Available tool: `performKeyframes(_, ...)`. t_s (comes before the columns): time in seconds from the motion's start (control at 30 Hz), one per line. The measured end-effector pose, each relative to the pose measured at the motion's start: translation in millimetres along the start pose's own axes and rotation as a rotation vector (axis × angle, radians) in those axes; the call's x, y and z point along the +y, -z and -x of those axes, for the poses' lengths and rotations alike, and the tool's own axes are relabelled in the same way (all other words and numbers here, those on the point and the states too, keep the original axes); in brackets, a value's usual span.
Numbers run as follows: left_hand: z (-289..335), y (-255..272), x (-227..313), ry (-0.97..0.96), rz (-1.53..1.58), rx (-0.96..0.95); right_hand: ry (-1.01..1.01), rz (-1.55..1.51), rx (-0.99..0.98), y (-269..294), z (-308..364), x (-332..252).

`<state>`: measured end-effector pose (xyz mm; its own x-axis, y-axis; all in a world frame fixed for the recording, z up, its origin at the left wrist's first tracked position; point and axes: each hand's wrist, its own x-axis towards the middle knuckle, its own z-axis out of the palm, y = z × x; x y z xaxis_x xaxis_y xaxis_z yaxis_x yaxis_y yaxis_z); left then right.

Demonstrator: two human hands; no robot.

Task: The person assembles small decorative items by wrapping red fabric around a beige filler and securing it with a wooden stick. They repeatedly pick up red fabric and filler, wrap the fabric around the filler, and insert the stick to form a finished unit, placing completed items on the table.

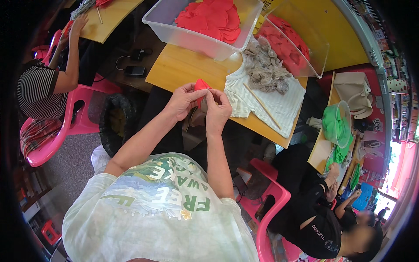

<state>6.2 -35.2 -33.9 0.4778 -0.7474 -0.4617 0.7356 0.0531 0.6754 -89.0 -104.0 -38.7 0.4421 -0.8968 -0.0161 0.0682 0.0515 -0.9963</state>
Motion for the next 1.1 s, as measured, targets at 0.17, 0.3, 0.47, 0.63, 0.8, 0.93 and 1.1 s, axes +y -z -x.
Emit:
performKeyframes(0.17, 3, -2, 6, -0.015, -0.027, 0.034, -0.033, -0.008, -0.083, 2, -5, -6)
performKeyframes(0.3, 5, -1, 3, -0.136, -0.167, -0.05, 0.03, 0.146, -0.024, 1, -4, -2)
performKeyframes(0.47, 17, -5, -1, -0.093, -0.116, -0.194, 0.095, 0.307, 0.088, 2, -1, 2)
performKeyframes(0.63, 7, 0, -10, -0.043, -0.201, -0.176, -0.051, 0.308, 0.018, 11, -11, 7)
performKeyframes(0.8, 0, 4, 3, 0.12, -0.079, -0.114, -0.491, -0.298, -0.274, 28, -29, 2)
performKeyframes(0.93, -6, 14, 10, 0.153, -0.1, -0.089, -0.633, -0.233, -0.389, 30, -12, -43)
performKeyframes(1.1, 3, 4, 15, 0.085, -0.281, -0.12, -0.395, -0.075, -0.286, 30, -9, -13)
